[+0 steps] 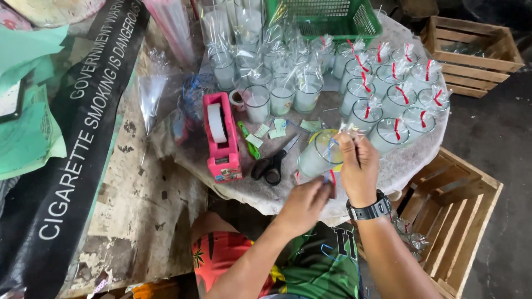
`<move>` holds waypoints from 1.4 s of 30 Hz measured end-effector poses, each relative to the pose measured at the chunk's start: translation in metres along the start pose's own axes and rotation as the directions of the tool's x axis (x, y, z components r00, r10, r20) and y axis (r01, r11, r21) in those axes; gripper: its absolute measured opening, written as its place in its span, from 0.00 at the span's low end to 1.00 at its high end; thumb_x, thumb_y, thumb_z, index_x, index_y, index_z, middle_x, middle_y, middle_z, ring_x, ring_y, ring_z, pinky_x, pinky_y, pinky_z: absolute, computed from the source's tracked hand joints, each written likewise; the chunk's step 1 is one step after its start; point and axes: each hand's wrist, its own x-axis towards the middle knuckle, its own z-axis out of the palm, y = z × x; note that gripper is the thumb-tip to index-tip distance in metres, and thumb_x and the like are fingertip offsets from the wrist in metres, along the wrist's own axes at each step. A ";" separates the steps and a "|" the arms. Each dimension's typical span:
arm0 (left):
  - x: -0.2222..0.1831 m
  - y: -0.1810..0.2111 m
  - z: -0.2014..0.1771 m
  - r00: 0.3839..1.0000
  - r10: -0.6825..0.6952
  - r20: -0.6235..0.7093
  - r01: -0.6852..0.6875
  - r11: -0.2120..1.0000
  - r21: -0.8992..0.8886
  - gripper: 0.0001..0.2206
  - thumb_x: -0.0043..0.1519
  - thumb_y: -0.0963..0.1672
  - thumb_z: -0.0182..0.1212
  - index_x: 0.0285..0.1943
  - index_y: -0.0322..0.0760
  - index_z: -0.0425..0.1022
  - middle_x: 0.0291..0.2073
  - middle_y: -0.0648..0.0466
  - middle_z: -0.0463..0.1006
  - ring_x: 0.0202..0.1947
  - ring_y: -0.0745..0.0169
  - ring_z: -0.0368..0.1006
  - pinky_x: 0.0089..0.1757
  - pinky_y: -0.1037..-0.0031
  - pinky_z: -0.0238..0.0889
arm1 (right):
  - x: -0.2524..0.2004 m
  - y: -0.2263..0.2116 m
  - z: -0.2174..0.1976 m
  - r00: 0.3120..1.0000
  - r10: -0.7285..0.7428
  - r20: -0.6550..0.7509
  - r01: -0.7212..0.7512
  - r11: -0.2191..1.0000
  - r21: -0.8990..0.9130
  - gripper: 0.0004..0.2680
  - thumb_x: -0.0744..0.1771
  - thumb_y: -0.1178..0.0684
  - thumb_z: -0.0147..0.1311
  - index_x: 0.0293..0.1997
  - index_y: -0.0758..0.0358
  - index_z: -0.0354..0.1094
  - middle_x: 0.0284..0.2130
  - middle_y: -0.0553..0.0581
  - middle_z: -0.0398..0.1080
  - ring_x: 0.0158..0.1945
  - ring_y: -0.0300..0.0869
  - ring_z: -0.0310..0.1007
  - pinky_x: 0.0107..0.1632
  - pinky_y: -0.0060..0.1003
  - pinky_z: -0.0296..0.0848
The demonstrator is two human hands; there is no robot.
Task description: Tying strings and placing labels on glass-encased candles in a production setting.
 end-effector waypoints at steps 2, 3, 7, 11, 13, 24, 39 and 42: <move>-0.001 -0.018 -0.009 0.998 -0.010 -0.067 0.006 0.998 -0.067 0.10 0.60 0.44 0.41 0.29 0.35 0.66 0.20 0.44 0.70 0.24 0.46 0.69 0.28 0.63 0.62 | -0.001 0.019 -0.003 0.999 0.026 0.040 -0.024 0.998 -0.053 0.07 0.66 0.55 0.44 0.29 0.63 0.66 0.19 0.53 0.62 0.25 0.36 0.54 0.33 0.32 0.60; -0.005 -0.027 -0.013 0.989 -0.037 -0.140 0.017 0.990 -0.138 0.12 0.61 0.46 0.40 0.28 0.39 0.67 0.19 0.49 0.69 0.19 0.57 0.69 0.27 0.71 0.63 | -0.004 0.029 -0.005 0.994 0.061 0.092 -0.051 0.993 -0.106 0.06 0.65 0.54 0.46 0.30 0.60 0.67 0.19 0.54 0.65 0.24 0.37 0.55 0.32 0.33 0.61; 0.006 -0.025 -0.030 0.950 -0.032 -0.310 -0.073 0.945 -0.319 0.12 0.61 0.45 0.41 0.26 0.37 0.65 0.34 0.49 0.69 0.17 0.66 0.62 0.26 0.77 0.61 | 0.000 0.026 -0.004 0.986 -0.018 0.169 0.040 0.991 -0.124 0.07 0.66 0.54 0.46 0.29 0.62 0.66 0.21 0.57 0.59 0.24 0.39 0.57 0.32 0.34 0.62; 0.015 -0.012 -0.031 0.947 -0.066 -0.315 -0.185 0.690 -0.699 0.11 0.62 0.45 0.40 0.28 0.36 0.62 0.41 0.46 0.67 0.32 0.64 0.69 0.33 0.77 0.60 | -0.002 0.017 0.002 0.973 -0.042 0.226 0.088 0.976 -0.200 0.07 0.66 0.54 0.44 0.29 0.63 0.65 0.23 0.57 0.55 0.24 0.43 0.56 0.31 0.36 0.61; 0.018 -0.016 -0.027 0.957 -0.145 -0.249 -0.138 0.528 -0.838 0.10 0.61 0.46 0.40 0.29 0.39 0.59 0.29 0.46 0.74 0.30 0.62 0.72 0.26 0.82 0.59 | -0.003 0.019 0.005 0.973 -0.039 0.227 0.087 0.975 -0.204 0.07 0.66 0.55 0.44 0.29 0.64 0.65 0.23 0.57 0.54 0.24 0.42 0.55 0.30 0.36 0.61; -0.002 -0.005 -0.015 0.944 0.113 -0.310 -0.233 0.894 -0.383 0.13 0.57 0.43 0.40 0.19 0.39 0.62 0.11 0.58 0.58 0.12 0.70 0.49 0.20 0.83 0.48 | -0.015 0.039 0.020 0.919 -0.315 0.238 0.358 0.918 -0.168 0.08 0.67 0.56 0.40 0.28 0.68 0.59 0.26 0.60 0.57 0.35 0.54 0.60 0.42 0.38 0.61; -0.027 0.005 0.001 0.871 0.276 -0.408 -0.263 0.961 0.087 0.07 0.55 0.40 0.43 0.23 0.36 0.60 0.13 0.47 0.59 0.15 0.48 0.60 0.22 0.70 0.59 | -0.023 0.063 0.020 0.962 -0.055 0.267 0.173 0.881 -0.441 0.12 0.67 0.50 0.34 0.27 0.66 0.56 0.35 0.59 0.57 0.40 0.55 0.60 0.44 0.47 0.56; -0.032 0.014 0.002 0.870 0.293 -0.396 -0.263 0.956 0.129 0.08 0.55 0.41 0.43 0.21 0.37 0.59 0.13 0.49 0.58 0.15 0.48 0.61 0.23 0.71 0.59 | -0.020 0.060 0.020 0.954 -0.069 0.291 0.190 0.891 -0.412 0.11 0.67 0.50 0.35 0.27 0.66 0.55 0.31 0.57 0.52 0.37 0.58 0.59 0.41 0.47 0.57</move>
